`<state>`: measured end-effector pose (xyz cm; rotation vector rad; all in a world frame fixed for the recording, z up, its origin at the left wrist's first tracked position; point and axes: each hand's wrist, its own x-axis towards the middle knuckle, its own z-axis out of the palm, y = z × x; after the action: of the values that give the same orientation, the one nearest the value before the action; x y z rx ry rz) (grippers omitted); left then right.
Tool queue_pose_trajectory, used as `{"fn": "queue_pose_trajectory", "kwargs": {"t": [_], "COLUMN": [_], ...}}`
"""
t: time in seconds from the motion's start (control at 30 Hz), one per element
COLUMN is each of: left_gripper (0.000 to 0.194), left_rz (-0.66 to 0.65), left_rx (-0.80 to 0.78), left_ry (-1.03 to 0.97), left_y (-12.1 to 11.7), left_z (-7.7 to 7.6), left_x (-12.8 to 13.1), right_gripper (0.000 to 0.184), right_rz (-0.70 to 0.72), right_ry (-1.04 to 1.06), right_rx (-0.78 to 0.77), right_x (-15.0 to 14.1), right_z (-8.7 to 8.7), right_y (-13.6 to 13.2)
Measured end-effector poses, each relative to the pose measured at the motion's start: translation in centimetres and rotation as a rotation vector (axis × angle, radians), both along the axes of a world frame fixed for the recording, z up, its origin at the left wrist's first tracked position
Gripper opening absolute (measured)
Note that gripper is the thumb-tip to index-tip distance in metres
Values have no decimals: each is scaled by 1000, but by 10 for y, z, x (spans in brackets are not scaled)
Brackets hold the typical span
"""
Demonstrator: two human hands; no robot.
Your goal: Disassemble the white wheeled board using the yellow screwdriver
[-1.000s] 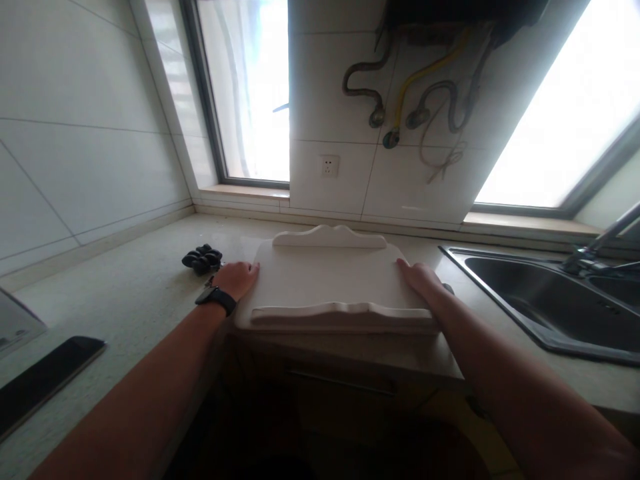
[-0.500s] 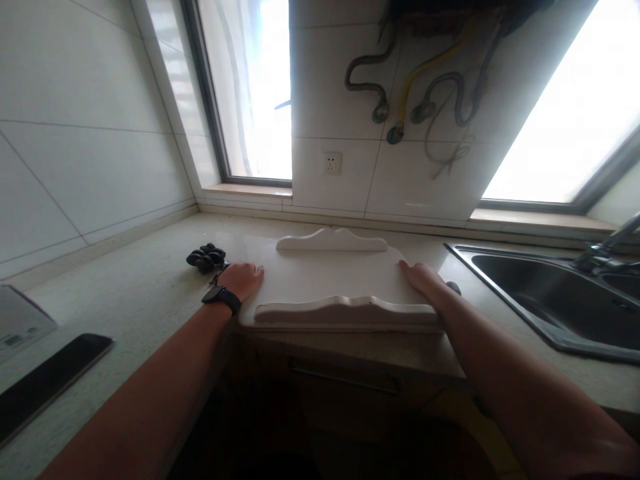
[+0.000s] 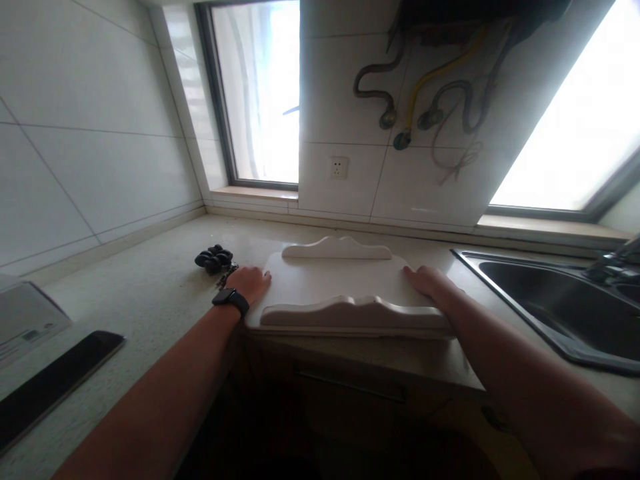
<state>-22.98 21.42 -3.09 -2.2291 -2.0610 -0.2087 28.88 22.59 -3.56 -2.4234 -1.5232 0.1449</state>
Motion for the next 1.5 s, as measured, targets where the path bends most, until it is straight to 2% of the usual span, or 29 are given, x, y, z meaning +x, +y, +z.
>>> {"fn": "queue_pose_trajectory", "kwargs": {"t": [0.13,0.23,0.43,0.57,0.7,0.83,0.93,0.97,1.03,1.1,1.2,1.37,1.5], "left_gripper": [63,63,64,60,56,59,59,58,57,56,55,34,31], "left_rz": [2,4,0,3,-49,-231,-465,-558,-659,-709,-790,-815,-833], "left_rx": [0,-5,-21,-14,23,-12,-172,-268,-418,-461,-399,-269,-166], "left_ry": [-2,-4,-29,-70,-156,-265,-365,-427,-494,-446,-313,-178,-95], "left_y": [-1,-1,-1,-4,-8,-17,-34,-42,-59,-75,-89,-91,-90], "left_z": [0,0,1,1,13,43,69,76,84,85,75,53,48], "left_x": [0,0,-1,-1,0,5,14,18,28,40,55,65,65], "right_gripper": [62,57,46,47,49,48,47,46,46,45,44,41,36], "right_rz": [45,82,126,216,359,485,574,590,598,604,610,611,627], "right_ry": [-103,-180,-219,-79,155,300,392,417,437,406,345,363,350], "right_rx": [-81,-79,26,146,258,344,350,340,312,289,292,318,327], "right_x": [-3,-10,-28,-36,-42,-49,-56,-58,-62,-65,-67,-67,-65], "right_z": [8,18,57,72,64,54,46,43,35,25,12,6,8], "right_y": [-5,-8,-19,-47,-91,-131,-150,-154,-159,-161,-160,-158,-157]}}
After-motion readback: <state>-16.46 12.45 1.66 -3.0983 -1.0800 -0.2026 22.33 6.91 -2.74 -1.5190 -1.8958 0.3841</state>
